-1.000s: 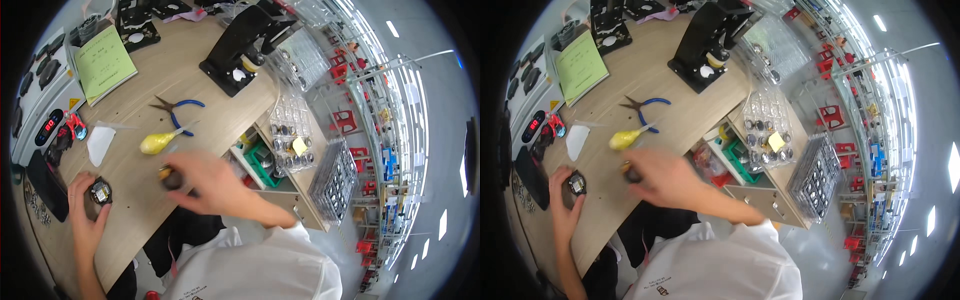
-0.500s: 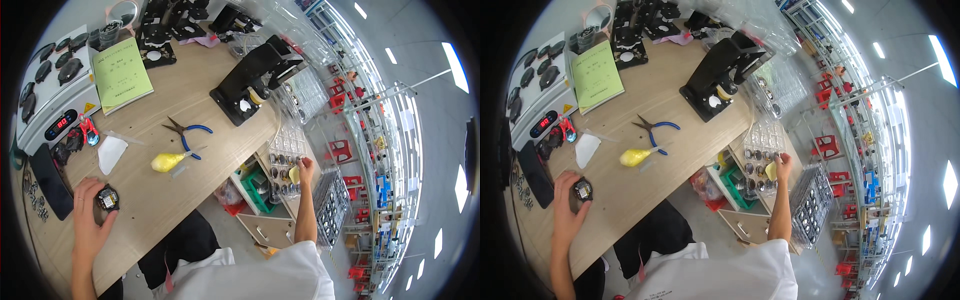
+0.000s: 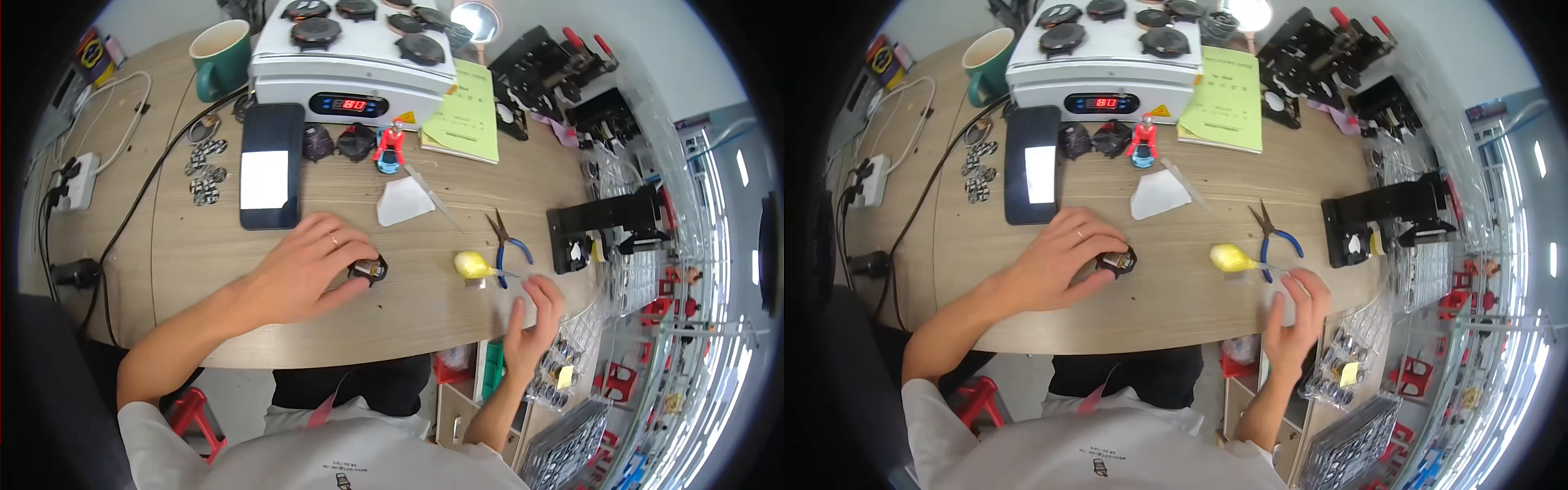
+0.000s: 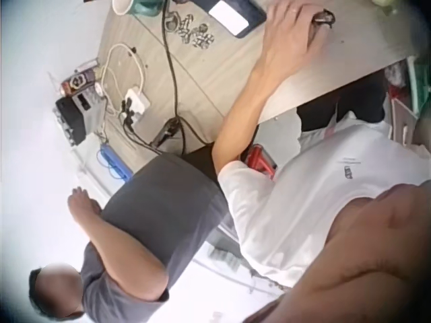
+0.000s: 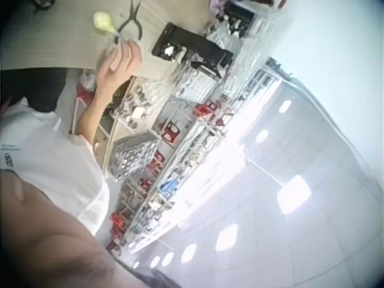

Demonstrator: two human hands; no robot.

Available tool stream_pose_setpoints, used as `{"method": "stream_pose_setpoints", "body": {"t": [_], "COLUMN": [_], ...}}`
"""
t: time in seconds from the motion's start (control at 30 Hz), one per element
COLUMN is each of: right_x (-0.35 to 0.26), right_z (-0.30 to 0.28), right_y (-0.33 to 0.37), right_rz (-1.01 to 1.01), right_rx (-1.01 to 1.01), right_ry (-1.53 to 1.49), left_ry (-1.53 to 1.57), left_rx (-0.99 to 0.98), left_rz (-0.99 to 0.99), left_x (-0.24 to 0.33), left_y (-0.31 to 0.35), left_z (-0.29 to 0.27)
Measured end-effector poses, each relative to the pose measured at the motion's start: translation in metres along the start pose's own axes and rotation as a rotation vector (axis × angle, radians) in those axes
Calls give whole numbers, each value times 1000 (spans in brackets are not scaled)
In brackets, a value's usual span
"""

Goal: The recorder is repairing a smartwatch, using tweezers and a screwdriver to manipulate internal components.

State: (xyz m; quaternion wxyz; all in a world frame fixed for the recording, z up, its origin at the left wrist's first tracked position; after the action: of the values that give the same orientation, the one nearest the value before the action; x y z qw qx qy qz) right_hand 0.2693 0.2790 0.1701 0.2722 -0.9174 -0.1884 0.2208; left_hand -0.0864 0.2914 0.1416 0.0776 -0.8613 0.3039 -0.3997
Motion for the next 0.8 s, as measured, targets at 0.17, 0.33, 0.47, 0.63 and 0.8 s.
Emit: {"method": "stream_pose_setpoints", "body": {"t": [0.17, 0.33, 0.47, 0.63, 0.8], "right_x": [-45, -50, -28, -32, -37], "right_z": [47, 71, 60, 28, 24], "right_y": [-50, -38, -27, -15, -6], "right_rz": [-132, -131, -225, -99, 95], "right_rx": [-220, -264, -253, -11, -182], "right_ry": [-63, 34, 33, -515, -641], "left_ry": [42, 4, -28, 23, 28], "left_rx": [63, 142, 140, 0, -20], "left_rz": [-51, -115, -76, -40, -33], "left_x": [-9, -16, -12, -21, -21], "left_y": [4, 5, 8, 10, 10], "left_z": [0, 2, -1, -8, -4]}}
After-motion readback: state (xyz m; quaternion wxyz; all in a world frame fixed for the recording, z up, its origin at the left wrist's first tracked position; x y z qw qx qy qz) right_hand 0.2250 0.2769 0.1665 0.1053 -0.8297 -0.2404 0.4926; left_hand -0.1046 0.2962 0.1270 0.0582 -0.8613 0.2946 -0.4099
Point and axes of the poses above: each hand's wrist, its own y-axis away from the middle knuckle, its own z-axis out of the palm, x = y × z, the point moved 3 cm from there along -y, towards the middle knuckle, and after that the axes turned 1 degree about -z, right-handed, at the moved point
